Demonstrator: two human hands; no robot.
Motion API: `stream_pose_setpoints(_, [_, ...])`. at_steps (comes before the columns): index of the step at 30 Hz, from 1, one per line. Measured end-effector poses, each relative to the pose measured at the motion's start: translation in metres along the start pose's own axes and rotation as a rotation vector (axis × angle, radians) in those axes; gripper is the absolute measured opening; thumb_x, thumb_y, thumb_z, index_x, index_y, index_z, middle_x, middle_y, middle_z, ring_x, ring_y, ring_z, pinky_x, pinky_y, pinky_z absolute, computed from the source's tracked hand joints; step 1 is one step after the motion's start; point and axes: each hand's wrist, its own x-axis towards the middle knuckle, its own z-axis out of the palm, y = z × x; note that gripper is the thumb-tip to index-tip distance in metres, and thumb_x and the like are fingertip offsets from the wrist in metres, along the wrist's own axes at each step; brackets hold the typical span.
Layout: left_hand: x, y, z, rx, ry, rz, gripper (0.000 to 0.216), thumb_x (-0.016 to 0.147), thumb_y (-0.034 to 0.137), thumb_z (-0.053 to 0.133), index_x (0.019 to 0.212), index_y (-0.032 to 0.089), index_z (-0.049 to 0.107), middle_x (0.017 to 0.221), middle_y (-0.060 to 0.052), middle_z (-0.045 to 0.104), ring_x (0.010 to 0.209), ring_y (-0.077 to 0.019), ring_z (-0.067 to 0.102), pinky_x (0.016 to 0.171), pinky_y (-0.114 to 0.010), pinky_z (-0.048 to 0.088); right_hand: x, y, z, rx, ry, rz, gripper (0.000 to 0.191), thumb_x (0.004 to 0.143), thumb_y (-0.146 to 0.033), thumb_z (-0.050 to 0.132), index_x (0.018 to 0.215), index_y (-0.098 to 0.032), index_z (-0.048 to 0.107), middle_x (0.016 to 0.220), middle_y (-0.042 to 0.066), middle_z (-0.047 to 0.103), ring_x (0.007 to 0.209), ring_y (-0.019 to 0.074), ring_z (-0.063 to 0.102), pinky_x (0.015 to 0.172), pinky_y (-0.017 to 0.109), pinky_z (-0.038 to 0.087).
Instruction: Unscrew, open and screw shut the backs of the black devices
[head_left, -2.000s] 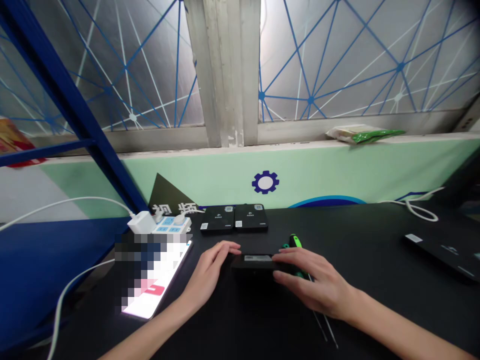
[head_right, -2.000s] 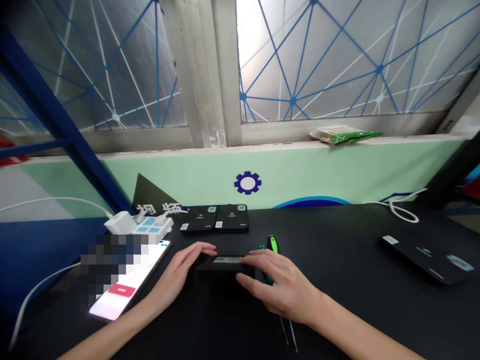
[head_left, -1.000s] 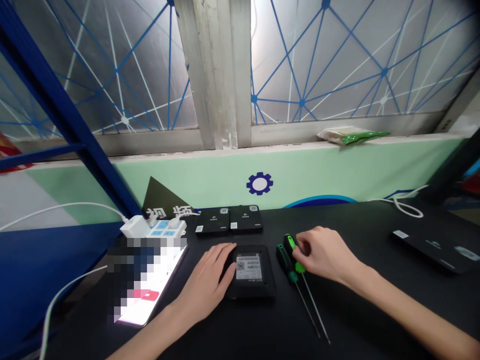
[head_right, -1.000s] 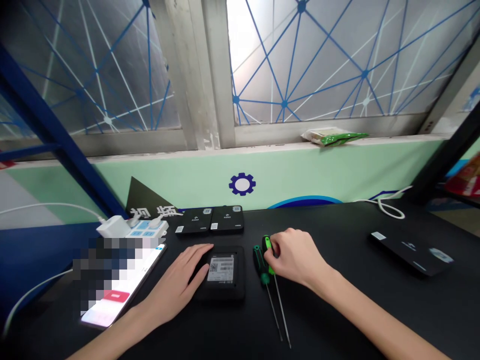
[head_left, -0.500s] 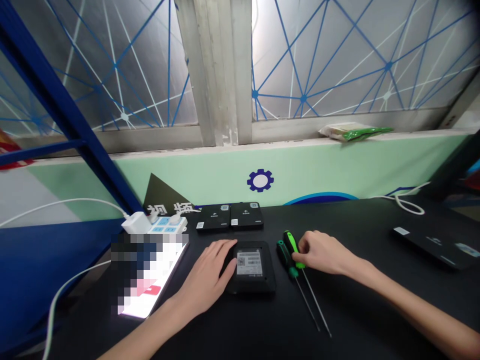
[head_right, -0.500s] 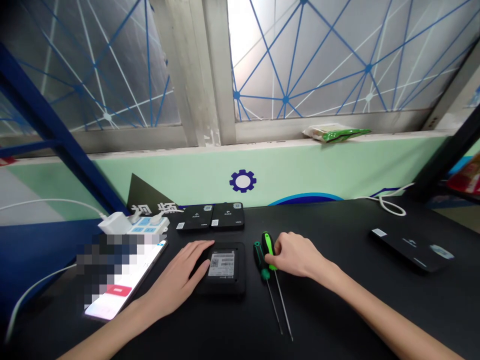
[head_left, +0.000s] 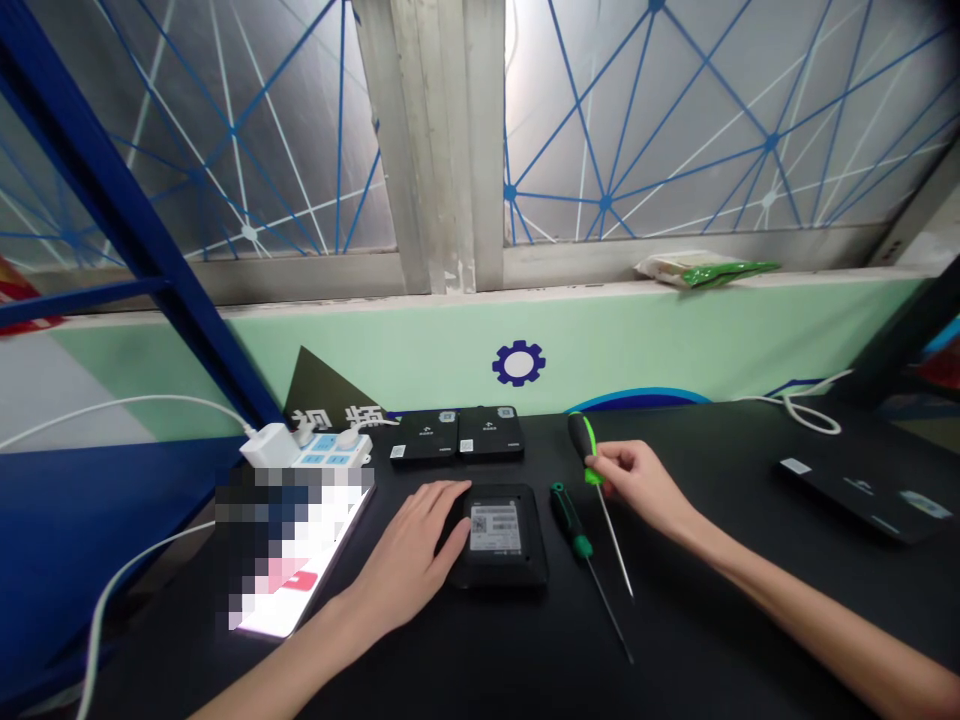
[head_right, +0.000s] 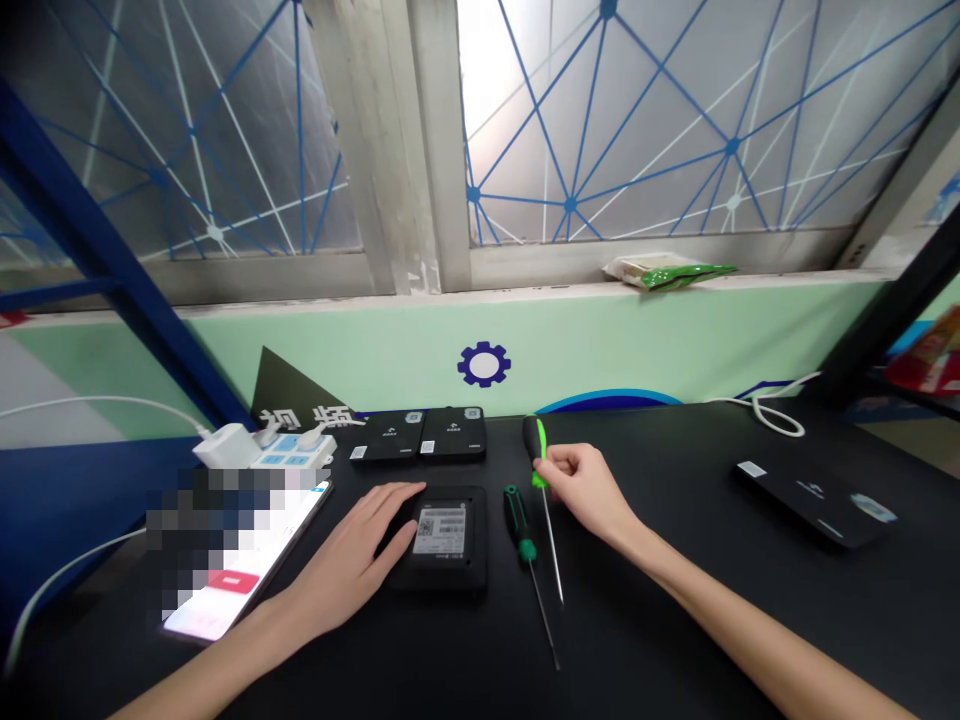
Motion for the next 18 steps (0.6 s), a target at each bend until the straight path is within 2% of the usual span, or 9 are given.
stream_pose_setpoints(4, [-0.001,0.000,-0.001,-0.023,0.002,-0.014,0.039,0.103,0.044,0.039,0.138,0.029,0.048,0.137,-0.006,0.057,0.128,-0.0274,0.050,0.108,-0.046,0.039,0.001,0.003,0.009,0.510,0.087,0.040,0.033,0.088,-0.046,0.054,0.071,-0.018,0.055,0.053,-0.002,0.055,0.038,0.0090,0.037,0.039,0.022,0.026])
stream_pose_setpoints(7, [-0.002,-0.001,-0.001,-0.020,0.021,0.001,0.039,0.103,0.044,0.038,0.137,0.028,0.049,0.136,-0.006,0.059,0.128,-0.0279,0.051,0.108,-0.047,0.039,-0.001,-0.003,0.017,0.694,0.169,-0.007,0.026,0.085,-0.043,0.064,0.086,-0.018,0.058,0.066,0.002,0.064,0.046,0.0112,0.049,0.040,0.021,0.036])
stream_pose_setpoints(12, [-0.004,-0.005,0.002,0.054,0.013,0.017,0.042,0.104,0.044,0.036,0.142,0.027,0.045,0.141,-0.006,0.056,0.132,-0.0269,0.049,0.111,-0.049,0.036,-0.005,-0.014,0.029,0.660,0.172,-0.171,0.024,0.089,-0.041,0.065,0.096,-0.020,0.057,0.081,0.006,0.069,0.062,0.0168,0.062,0.049,0.026,0.051])
stream_pose_setpoints(18, [-0.005,-0.006,0.005,0.130,-0.026,0.021,0.047,0.106,0.044,0.031,0.148,0.024,0.036,0.152,-0.007,0.045,0.141,-0.0250,0.038,0.115,-0.046,0.034,-0.008,-0.021,0.035,0.412,0.037,-0.331,0.018,0.096,-0.036,0.056,0.104,-0.020,0.055,0.089,0.007,0.069,0.065,0.0166,0.063,0.059,0.030,0.054])
